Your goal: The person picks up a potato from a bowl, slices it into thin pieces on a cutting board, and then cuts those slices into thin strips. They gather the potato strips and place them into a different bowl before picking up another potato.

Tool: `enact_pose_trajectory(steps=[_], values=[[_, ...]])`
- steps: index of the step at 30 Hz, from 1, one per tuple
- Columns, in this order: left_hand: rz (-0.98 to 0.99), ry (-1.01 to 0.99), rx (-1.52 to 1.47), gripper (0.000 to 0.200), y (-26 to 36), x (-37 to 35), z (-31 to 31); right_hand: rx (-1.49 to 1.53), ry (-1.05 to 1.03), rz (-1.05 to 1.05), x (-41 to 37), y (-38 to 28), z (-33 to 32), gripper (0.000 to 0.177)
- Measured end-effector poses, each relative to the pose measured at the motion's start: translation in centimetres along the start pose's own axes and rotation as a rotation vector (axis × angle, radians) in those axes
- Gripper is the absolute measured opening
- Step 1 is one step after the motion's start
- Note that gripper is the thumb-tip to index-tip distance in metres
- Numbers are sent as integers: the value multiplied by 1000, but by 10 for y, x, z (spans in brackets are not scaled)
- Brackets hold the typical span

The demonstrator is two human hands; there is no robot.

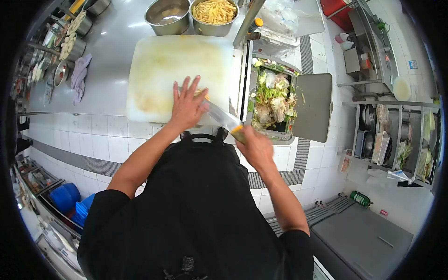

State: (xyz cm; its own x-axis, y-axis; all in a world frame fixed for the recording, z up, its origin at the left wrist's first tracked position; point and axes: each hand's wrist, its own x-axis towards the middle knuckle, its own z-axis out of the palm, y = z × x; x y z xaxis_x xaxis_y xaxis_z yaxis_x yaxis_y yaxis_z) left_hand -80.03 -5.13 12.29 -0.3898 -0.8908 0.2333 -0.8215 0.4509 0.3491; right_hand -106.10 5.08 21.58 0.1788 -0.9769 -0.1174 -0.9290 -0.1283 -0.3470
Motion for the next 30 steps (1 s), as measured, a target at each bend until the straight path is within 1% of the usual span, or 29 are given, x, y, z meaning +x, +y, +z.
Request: enact_pose_trajectory(steps=[1, 3, 4, 5, 6, 7, 8, 9, 12, 13, 14, 15, 16, 17, 19, 20, 21, 22, 23, 24, 25, 27, 28, 29, 30], values=[[3, -3, 2, 56, -12, 0, 1, -10, -27, 23, -15, 14, -8, 42], [-160, 34, 14, 62, -32, -2, 4, 90, -69, 60, -40, 36, -31, 46], [-178, 37, -3, 75, -32, -5, 1, 94, -67, 61, -46, 44, -38, 46], [-176, 35, 0, 75, -26, -12, 0, 88, -119, 166, -52, 51, -44, 48], [-89, 3, -15, 80, -13, -17, -3, 83, -173, 269, -54, 53, -45, 49], [-3, -30, -30, 86, 0, -21, -5, 88, -175, 268, -52, 54, -39, 49], [-8, -141, -17, 91, 11, -20, -4, 140, -126, 269, -47, 58, -30, 48], [-7, -142, -15, 91, 14, -16, 2, 191, -75, 270, -42, 61, -23, 47], [-183, 50, 74, 86, 6, -2, 18, 236, -54, 260, -16, 47, 0, 44], [-185, 52, 79, 86, 0, 1, 18, 247, -36, 252, -6, 39, 10, 43], [-258, 72, 30, 84, -7, 3, 17, 251, -35, 247, 4, 32, 23, 43], [-330, 93, -20, 81, -13, 2, 16, 236, 31, 209, 13, 24, 35, 42], [-347, 117, -40, 78, -18, -2, 13, 222, 96, 173, 19, 14, 44, 41], [-348, 114, -34, 78, -27, -7, 11, 228, 94, 171, 22, 4, 50, 41], [-308, 162, -161, 78, -48, -20, 12, 142, 64, 117, 28, -17, 59, 40], [-311, 159, -158, 78, -56, -26, 10, 155, 31, 67, 26, -25, 59, 40], [-266, 134, -185, 79, -59, -29, 5, 156, 28, 67, 24, -27, 56, 40], [-220, 109, -214, 80, -60, -30, 2, 229, 25, 27, 22, -27, 52, 39], [-222, 108, -215, 80, -60, -29, 1, 301, 20, -13, 20, -27, 50, 38], [-199, 80, -174, 81, -57, -27, -5, 354, 44, -59, 13, -14, 56, 38], [-177, 52, -133, 82, -55, -25, -10, 356, 38, -59, 5, -3, 60, 38], [-155, 21, -157, 82, -47, -15, -11, 1049, -242, 396, -13, 12, 62, 40], [-128, -7, -182, 83, -42, -11, -9, 1159, -288, 496, -21, 16, 61, 41], [-132, -16, -186, 83, -37, -11, -7, 1160, -294, 505, -27, 17, 64, 41], [-94, -16, -214, 81, -33, -10, -7, 1200, -308, 543, -31, 18, 68, 40]])
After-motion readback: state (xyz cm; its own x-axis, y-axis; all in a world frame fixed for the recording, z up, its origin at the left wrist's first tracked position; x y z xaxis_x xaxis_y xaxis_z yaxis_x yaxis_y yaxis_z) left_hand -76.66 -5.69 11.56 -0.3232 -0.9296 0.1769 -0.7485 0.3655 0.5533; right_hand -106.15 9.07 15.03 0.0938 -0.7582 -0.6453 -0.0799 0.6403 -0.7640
